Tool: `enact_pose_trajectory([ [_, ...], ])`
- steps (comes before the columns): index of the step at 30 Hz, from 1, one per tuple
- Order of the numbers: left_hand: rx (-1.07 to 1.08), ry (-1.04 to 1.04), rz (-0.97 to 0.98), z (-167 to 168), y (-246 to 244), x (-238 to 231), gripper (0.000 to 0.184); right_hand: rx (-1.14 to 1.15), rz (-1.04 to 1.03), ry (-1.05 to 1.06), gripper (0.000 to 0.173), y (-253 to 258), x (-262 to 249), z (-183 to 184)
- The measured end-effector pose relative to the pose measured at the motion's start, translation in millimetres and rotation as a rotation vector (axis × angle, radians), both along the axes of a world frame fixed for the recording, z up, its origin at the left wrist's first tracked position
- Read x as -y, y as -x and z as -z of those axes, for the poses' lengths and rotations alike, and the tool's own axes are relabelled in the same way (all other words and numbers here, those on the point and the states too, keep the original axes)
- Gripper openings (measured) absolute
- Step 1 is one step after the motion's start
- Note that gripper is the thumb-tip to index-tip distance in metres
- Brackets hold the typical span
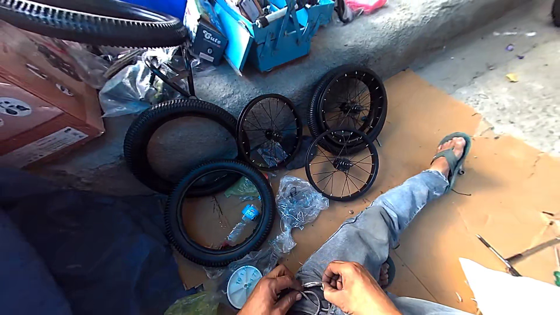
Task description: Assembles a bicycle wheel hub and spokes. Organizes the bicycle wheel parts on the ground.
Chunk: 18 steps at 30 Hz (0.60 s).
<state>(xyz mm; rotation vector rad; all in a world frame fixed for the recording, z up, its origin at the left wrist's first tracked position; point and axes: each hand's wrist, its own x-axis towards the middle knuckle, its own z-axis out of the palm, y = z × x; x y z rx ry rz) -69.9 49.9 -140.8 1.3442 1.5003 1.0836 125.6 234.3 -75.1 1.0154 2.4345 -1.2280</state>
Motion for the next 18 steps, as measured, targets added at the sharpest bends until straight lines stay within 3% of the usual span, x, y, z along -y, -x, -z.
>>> enact_pose_trajectory([
  [4, 0.002, -0.012, 0.000, 1.1, -0.3, -3.9, 0.016, 0.077, 0.013, 0.069, 0.021, 5.3, -7.5, -2.9],
  [10, -0.041, 0.044, 0.062, -4.5, 1.1, -9.9, 0.019, -0.011, 0.065, 0.189, 0.018, 0.1, -14.6, 7.9],
  [18, -0.004, 0.078, 0.132, -10.8, 8.8, -1.7, 0.016, 0.058, -0.058, -0.020, 0.019, -1.8, -5.6, -9.2],
])
